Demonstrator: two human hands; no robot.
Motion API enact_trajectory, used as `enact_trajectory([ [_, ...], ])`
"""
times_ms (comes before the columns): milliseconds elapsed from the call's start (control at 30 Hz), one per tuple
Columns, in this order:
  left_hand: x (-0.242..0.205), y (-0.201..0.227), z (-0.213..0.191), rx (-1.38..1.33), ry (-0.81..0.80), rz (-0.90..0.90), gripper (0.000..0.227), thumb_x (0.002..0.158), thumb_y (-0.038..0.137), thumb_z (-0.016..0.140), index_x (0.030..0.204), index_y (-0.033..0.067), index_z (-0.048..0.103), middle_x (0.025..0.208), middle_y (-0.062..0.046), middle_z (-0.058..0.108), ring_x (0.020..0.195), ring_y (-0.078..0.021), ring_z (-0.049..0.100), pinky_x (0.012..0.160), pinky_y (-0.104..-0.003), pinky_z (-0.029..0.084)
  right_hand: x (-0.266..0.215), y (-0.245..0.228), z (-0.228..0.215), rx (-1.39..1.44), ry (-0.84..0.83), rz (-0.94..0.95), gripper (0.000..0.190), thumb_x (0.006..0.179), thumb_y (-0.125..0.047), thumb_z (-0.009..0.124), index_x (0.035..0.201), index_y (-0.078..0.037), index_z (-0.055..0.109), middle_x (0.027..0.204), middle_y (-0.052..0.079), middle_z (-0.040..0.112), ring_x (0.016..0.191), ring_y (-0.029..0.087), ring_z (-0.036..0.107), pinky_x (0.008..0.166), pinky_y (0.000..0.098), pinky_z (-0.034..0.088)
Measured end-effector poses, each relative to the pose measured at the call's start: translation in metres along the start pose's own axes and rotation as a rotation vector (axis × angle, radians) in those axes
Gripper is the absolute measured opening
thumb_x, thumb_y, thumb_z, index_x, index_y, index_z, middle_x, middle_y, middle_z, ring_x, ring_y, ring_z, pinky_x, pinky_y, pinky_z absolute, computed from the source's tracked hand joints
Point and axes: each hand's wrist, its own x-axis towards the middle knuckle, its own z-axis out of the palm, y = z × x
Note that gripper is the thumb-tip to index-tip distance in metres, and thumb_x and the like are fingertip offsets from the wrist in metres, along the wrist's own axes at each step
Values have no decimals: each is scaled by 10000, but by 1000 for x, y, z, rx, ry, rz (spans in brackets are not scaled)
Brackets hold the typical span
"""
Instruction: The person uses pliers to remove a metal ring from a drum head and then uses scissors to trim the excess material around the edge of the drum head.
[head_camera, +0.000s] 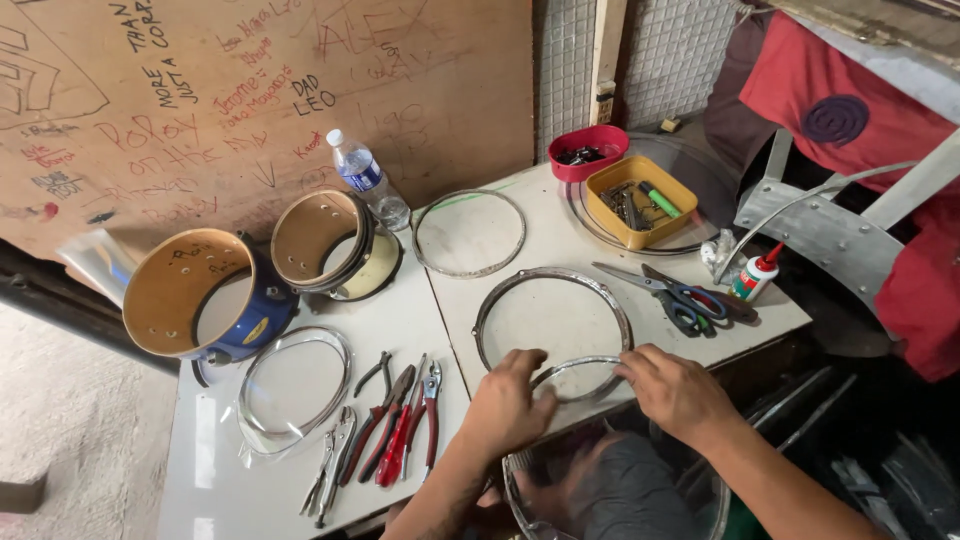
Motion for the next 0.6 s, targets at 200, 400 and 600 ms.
enact_trajectory([
  [200,23,8,24,160,52,285,348,861,238,801,1158,96,688,988,-107,718,777,-331,711,690,-429,577,-2,11,2,53,103,-64,218,949,-211,689,1072,-33,713,951,76,721,655,275,706,534,395,591],
  [400,32,4,44,359,216,402,231,979,232,732,857,70,621,722,-69,647,508,-286,611,394,-422,483,-3,26,10,253,79,75,131,959,-137,630,1030,-67,715,918,64,740,742,280,728,609,394,593],
  [600,41,-2,63,559,354,338,296,1031,333,593,815,149,507,635,11,524,484,-193,643,452,-300,545,8,24,-4,252,107,143,180,984,-277,618,880,-150,689,643,7,639,576,242,703,475,313,570],
])
